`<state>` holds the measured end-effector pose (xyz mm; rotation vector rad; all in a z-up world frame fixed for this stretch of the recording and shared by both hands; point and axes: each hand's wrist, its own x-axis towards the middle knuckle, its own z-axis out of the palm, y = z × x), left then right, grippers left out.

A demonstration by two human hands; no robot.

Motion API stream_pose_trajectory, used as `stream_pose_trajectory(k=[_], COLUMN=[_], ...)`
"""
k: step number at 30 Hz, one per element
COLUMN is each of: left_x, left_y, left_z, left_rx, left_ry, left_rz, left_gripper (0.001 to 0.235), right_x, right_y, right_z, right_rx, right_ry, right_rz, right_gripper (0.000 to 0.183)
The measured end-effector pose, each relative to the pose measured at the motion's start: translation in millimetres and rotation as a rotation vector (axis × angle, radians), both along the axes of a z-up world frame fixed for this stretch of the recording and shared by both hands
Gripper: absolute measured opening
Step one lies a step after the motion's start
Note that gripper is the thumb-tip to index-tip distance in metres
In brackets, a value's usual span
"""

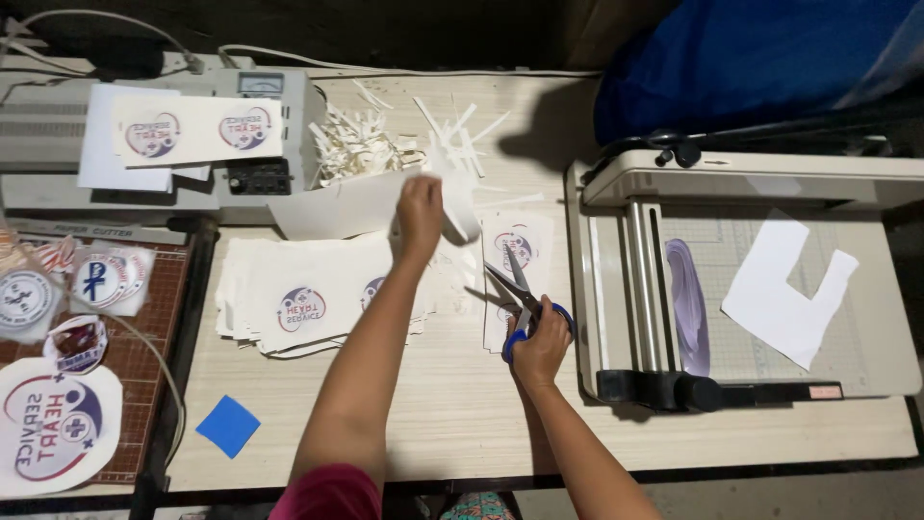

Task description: The person uses scissors to cut out printed logos from sheets of paper. They repeatedly pick up a sheet, cut around the logo, and place the cut-out piece on the table. The task is performed at a workbench with a paper cutter and other crafting tools visible.

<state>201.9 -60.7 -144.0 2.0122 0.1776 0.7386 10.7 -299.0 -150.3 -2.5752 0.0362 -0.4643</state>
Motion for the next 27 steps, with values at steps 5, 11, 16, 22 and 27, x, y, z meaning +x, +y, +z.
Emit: stream_pose_trajectory(k=[5, 11, 16, 22, 27], left_x=[-48, -46, -39, -10, -37], left_y=[-8, 5, 13, 17, 17], left_z=[36, 40, 56, 5, 1], left_rx=[0.124, -0.185, -0.358, -0.675, -0.016], left_ry=[0.182, 0.086, -0.044, 0.109, 0.235], left_rz=[-0.013, -0.048, -0.064, -0.123, -0.05], left_gripper=[0.008, 0.008, 0.009, 0.011, 0.01], right_x=[0, 1, 0, 0, 0], right_y=[-2, -3, -3, -1, 0], right_z=[-6, -10, -7, -3, -5], right_rx=[-0.02, -0.042, -0.05, -0.037, -0.044], right_ry=[0.019, 0.006, 0.0, 0.005, -0.001], right_rz=[0.012, 0.022, 0.02, 0.006, 0.002], right_gripper=[0.075, 0.077, 0.077, 0.075, 0.075])
